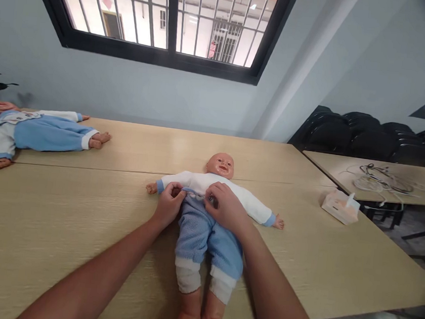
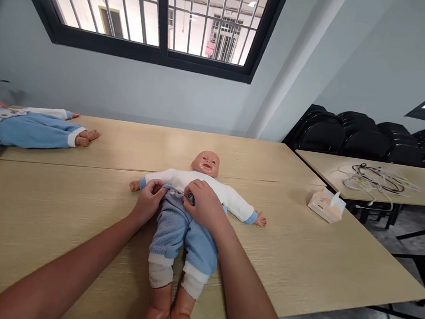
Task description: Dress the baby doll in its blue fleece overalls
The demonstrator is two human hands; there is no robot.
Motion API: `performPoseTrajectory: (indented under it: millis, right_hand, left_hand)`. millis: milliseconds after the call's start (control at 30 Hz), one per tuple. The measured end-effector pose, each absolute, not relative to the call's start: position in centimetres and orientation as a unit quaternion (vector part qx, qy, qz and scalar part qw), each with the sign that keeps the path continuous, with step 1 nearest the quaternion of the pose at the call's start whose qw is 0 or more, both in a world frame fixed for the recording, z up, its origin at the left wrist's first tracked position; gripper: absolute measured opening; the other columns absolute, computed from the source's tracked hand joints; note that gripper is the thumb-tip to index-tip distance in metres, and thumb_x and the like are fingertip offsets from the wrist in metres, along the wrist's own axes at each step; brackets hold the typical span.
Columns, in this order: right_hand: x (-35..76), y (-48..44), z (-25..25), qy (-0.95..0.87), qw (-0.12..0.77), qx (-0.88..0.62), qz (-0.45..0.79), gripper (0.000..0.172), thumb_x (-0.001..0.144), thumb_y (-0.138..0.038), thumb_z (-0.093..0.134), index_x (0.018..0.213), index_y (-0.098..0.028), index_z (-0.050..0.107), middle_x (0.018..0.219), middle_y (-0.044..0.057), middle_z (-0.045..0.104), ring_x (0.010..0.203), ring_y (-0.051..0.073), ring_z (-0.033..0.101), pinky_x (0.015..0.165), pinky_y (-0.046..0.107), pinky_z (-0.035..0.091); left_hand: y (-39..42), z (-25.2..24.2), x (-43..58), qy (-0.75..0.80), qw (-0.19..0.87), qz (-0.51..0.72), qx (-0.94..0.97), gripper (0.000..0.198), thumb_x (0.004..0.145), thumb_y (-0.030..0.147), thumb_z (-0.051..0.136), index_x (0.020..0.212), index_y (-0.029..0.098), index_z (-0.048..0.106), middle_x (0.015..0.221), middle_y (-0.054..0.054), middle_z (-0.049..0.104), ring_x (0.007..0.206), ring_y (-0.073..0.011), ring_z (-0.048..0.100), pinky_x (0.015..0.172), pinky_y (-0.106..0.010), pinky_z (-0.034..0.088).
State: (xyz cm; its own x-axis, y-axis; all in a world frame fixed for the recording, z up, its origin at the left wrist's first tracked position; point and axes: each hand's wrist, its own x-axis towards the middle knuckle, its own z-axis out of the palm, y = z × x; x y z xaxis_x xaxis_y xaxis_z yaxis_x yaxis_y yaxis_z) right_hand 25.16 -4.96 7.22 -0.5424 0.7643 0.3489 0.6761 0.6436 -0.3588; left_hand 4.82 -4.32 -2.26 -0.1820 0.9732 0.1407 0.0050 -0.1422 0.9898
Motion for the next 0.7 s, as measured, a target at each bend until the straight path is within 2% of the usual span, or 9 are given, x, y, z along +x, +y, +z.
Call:
performPoseTrajectory:
  millis: [133, 200, 267, 300, 367, 433, 500, 600, 700]
  right_hand:
    - [25.1, -5.4, 6.5, -0.869, 0.277, -0.402, 0.082, 0.008, 0.093, -0.015, 0.057, 0.09, -0.021, 0.061, 0.104, 0.009, 0.067, 0.1, 0.025, 0.059, 0.091, 0.039, 0.046]
    - [25.1, -5.5, 6.4, -0.858, 0.289, -0.415, 0.095, 0.009, 0.095, -0.02, 0.06, 0.103, -0.02, 0.063, 0.11, 0.01, 0.067, 0.102, 0.026, 0.06, 0.092, 0.039, 0.047]
    - [25.2, -5.6, 6.4, -0.847, 0.289, -0.433, 0.107, 0.02, 0.097, -0.027, 0.063, 0.116, -0.02, 0.063, 0.111, 0.01, 0.068, 0.102, 0.026, 0.061, 0.091, 0.04, 0.048]
    - [25.3, -5.7, 6.5, -0.847, 0.282, -0.437, 0.112, 0.02, 0.098, -0.029, 0.062, 0.115, -0.02, 0.064, 0.109, 0.009, 0.069, 0.1, 0.026, 0.061, 0.09, 0.04, 0.047]
    - [25.6, -5.7, 6.7, -0.853, 0.265, -0.431, 0.124, 0.013, 0.101, -0.029, 0.057, 0.103, -0.021, 0.066, 0.099, 0.008, 0.07, 0.096, 0.025, 0.06, 0.089, 0.04, 0.047]
    - [26.1, -5.8, 6.9, -0.863, 0.26, -0.41, 0.14, 0.02, 0.103, -0.026, 0.051, 0.092, -0.021, 0.066, 0.094, 0.007, 0.069, 0.093, 0.024, 0.059, 0.088, 0.04, 0.047]
    - [26.5, -5.9, 7.0, -0.87, 0.261, -0.388, 0.158, 0.021, 0.104, -0.025, 0.05, 0.093, -0.021, 0.067, 0.095, 0.007, 0.069, 0.095, 0.024, 0.06, 0.089, 0.039, 0.048]
    - [27.0, -6.2, 7.1, -0.868, 0.254, -0.387, 0.182, 0.018, 0.102, -0.026, 0.054, 0.111, -0.022, 0.069, 0.103, 0.007, 0.071, 0.097, 0.024, 0.062, 0.09, 0.04, 0.049]
    - [27.2, -6.5, 7.2, -0.853, 0.243, -0.419, 0.192, 0.042, 0.097, -0.03, 0.063, 0.139, -0.027, 0.06, 0.106, 0.006, 0.07, 0.092, 0.022, 0.063, 0.086, 0.038, 0.051]
  left_hand:
    - [-4.5, -1.3, 3.8, 0.519, 0.356, 0.565, 0.534, 0.016, 0.081, 0.031, 0.067, 0.088, 0.021, 0.056, 0.08, 0.001, 0.057, 0.076, -0.0165, 0.055, 0.074, -0.029, 0.045]
    - [-4.7, -0.8, 3.5, 0.503, 0.291, 0.547, 0.603, 0.011, 0.079, 0.024, 0.066, 0.082, 0.022, 0.055, 0.081, 0.0, 0.058, 0.08, -0.0174, 0.055, 0.078, -0.03, 0.046]
    - [-4.9, -0.5, 3.4, 0.476, 0.265, 0.528, 0.651, 0.012, 0.079, 0.023, 0.066, 0.08, 0.022, 0.054, 0.083, 0.0, 0.058, 0.081, -0.0173, 0.055, 0.078, -0.03, 0.046]
    - [-5.0, -0.4, 3.5, 0.465, 0.289, 0.524, 0.652, 0.012, 0.081, 0.025, 0.066, 0.082, 0.022, 0.054, 0.084, 0.0, 0.058, 0.079, -0.0167, 0.054, 0.075, -0.029, 0.045]
    - [-5.2, -0.4, 3.5, 0.444, 0.389, 0.513, 0.623, 0.017, 0.085, 0.034, 0.066, 0.089, 0.021, 0.056, 0.085, 0.0, 0.059, 0.074, -0.0153, 0.053, 0.068, -0.027, 0.044]
    - [-5.1, -0.6, 3.2, 0.427, 0.506, 0.46, 0.592, 0.027, 0.088, 0.046, 0.065, 0.095, 0.021, 0.061, 0.082, 0.001, 0.06, 0.068, -0.0144, 0.051, 0.063, -0.026, 0.042]
    - [-4.8, -0.8, 2.7, 0.419, 0.582, 0.381, 0.584, 0.034, 0.088, 0.053, 0.065, 0.091, 0.019, 0.065, 0.074, 0.002, 0.058, 0.062, -0.0139, 0.048, 0.059, -0.027, 0.039]
    - [-4.3, -0.9, 1.9, 0.41, 0.593, 0.366, 0.588, 0.036, 0.086, 0.054, 0.068, 0.081, 0.018, 0.067, 0.074, 0.0, 0.062, 0.069, -0.0165, 0.055, 0.066, -0.029, 0.045]
    - [-4.1, -1.0, 2.2, 0.385, 0.591, 0.475, 0.525, 0.033, 0.086, 0.052, 0.069, 0.086, 0.019, 0.067, 0.086, -0.002, 0.068, 0.085, -0.0197, 0.062, 0.081, -0.032, 0.051]
